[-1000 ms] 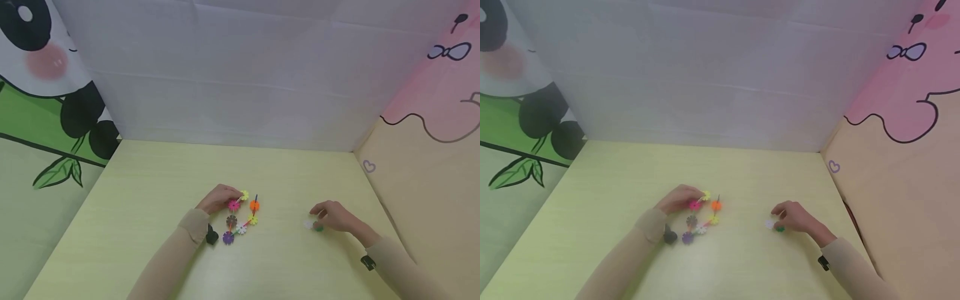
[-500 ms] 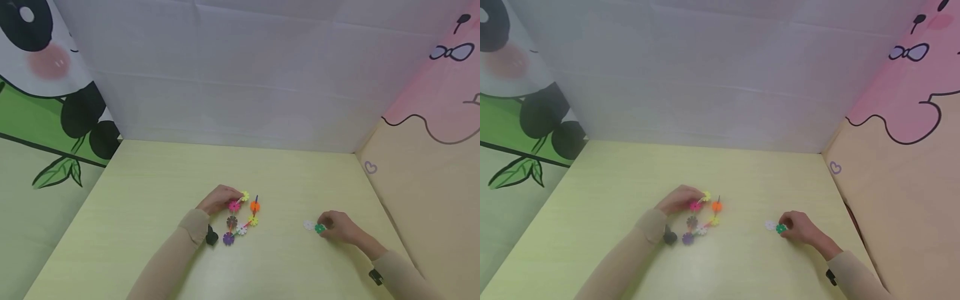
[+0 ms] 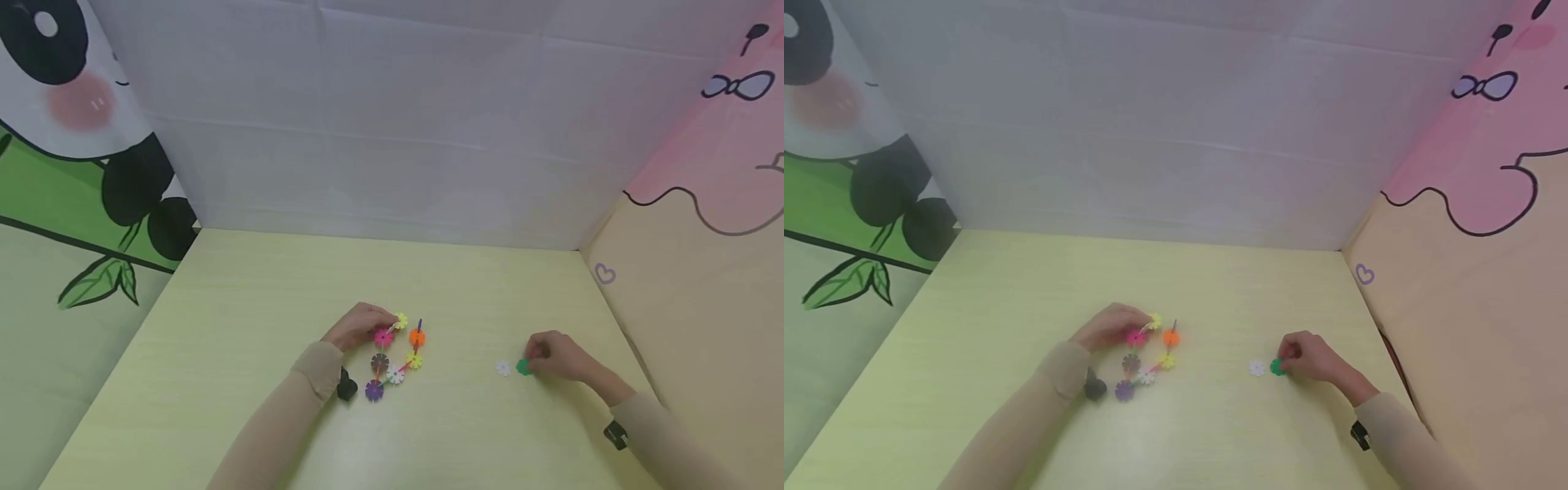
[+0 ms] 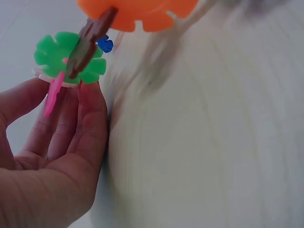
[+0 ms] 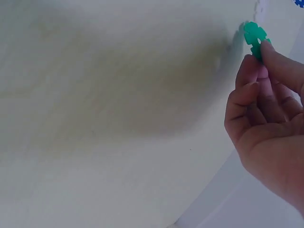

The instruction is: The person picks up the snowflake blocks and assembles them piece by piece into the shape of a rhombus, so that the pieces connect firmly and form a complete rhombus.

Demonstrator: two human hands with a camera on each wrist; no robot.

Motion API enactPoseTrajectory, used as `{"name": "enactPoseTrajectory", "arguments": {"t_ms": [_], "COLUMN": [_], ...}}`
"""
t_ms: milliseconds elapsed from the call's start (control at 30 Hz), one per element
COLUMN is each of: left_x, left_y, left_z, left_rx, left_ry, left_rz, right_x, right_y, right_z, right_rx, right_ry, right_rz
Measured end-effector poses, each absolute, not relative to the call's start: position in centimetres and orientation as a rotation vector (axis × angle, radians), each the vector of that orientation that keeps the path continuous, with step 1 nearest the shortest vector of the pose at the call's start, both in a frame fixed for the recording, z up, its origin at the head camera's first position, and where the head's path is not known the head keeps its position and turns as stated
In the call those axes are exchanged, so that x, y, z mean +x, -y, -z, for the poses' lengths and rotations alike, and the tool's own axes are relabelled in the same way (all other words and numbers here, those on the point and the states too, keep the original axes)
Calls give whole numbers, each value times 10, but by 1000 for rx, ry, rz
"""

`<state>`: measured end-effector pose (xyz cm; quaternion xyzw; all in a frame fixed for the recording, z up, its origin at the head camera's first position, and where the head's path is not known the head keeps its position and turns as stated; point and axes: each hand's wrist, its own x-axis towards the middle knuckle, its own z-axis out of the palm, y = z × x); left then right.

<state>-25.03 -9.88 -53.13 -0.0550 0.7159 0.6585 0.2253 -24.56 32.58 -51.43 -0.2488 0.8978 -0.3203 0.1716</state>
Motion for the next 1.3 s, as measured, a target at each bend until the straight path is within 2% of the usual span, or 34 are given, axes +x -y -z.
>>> {"name": "enactPoseTrajectory", "arguments": {"t_ms": [367,800,1300], "left_x": [-248,-244,-241], "left_y": [104,112,113], "left_z": [530,530,531], "left_rx": [-135,-131,-121], "left_ry": [-1967,-1958,-1927], "left_rz": [-1832,-1836,-1838], "right_x": [-288,-303,-308], "right_y": [-270,-178,-128], "right_z": [488,473,482], "right_rx": [-836,-957,-1044], "right_ry": [-2484,-2496,-2478], "right_rz": [1081,1083,1002]}}
